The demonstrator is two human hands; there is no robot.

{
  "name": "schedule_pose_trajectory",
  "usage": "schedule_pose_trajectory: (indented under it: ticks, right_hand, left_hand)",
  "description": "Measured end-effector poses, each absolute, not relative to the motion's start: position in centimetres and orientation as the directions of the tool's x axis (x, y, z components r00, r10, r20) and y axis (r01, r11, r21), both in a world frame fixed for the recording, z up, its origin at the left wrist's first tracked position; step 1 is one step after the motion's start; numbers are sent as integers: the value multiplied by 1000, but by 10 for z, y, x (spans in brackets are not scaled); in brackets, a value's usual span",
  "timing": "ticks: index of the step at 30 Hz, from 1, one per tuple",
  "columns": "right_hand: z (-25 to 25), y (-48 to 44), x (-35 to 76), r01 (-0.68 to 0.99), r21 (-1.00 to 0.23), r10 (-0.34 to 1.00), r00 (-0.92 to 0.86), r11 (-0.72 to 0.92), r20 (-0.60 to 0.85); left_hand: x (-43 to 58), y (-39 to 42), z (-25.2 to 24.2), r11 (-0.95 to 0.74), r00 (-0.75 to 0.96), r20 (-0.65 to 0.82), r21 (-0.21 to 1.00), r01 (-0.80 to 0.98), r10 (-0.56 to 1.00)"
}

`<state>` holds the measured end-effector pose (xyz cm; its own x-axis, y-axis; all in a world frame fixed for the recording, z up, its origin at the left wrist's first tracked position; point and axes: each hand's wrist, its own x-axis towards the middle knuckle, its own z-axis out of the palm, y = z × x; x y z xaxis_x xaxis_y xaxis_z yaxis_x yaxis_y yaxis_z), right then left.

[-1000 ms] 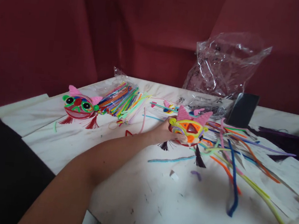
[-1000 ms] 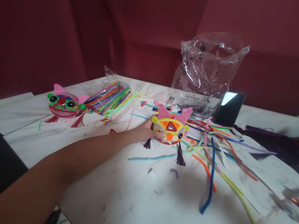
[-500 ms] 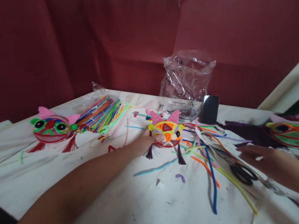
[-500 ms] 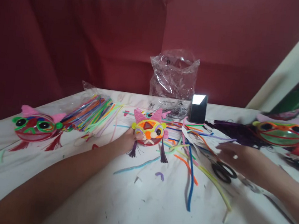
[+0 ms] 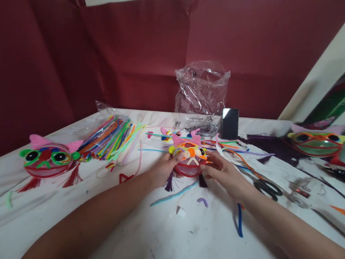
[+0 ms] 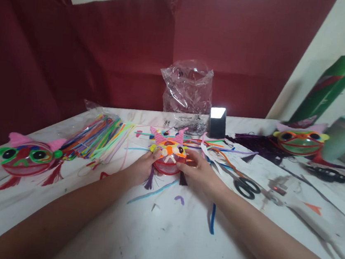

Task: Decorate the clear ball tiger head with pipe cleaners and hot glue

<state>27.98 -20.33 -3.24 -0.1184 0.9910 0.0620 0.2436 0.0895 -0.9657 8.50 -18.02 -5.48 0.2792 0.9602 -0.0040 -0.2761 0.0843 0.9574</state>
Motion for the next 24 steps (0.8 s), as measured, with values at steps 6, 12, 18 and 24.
schedule_pose_trajectory:
  ticks: [6,12,18,24]
  right_hand:
    - [-38,-205,278,159,-987,995,-100,37,22]
    - [-50,-203,277,106,-990,994,-78,87,79]
    - [-53,-210,271,144,-980,988,-86,137,126]
    - [-53,-212,271,172,-978,992,-47,121,115]
  left_hand:
    - [86,-185,-46,83,260,-55,992,-97,964]
    - [89,-188,-46,46,244,-35,998,-40,969]
    - [91,-190,-46,32,167,-16,995,-93,986]
    - [88,-182,-55,-32,218,80,977,-212,973]
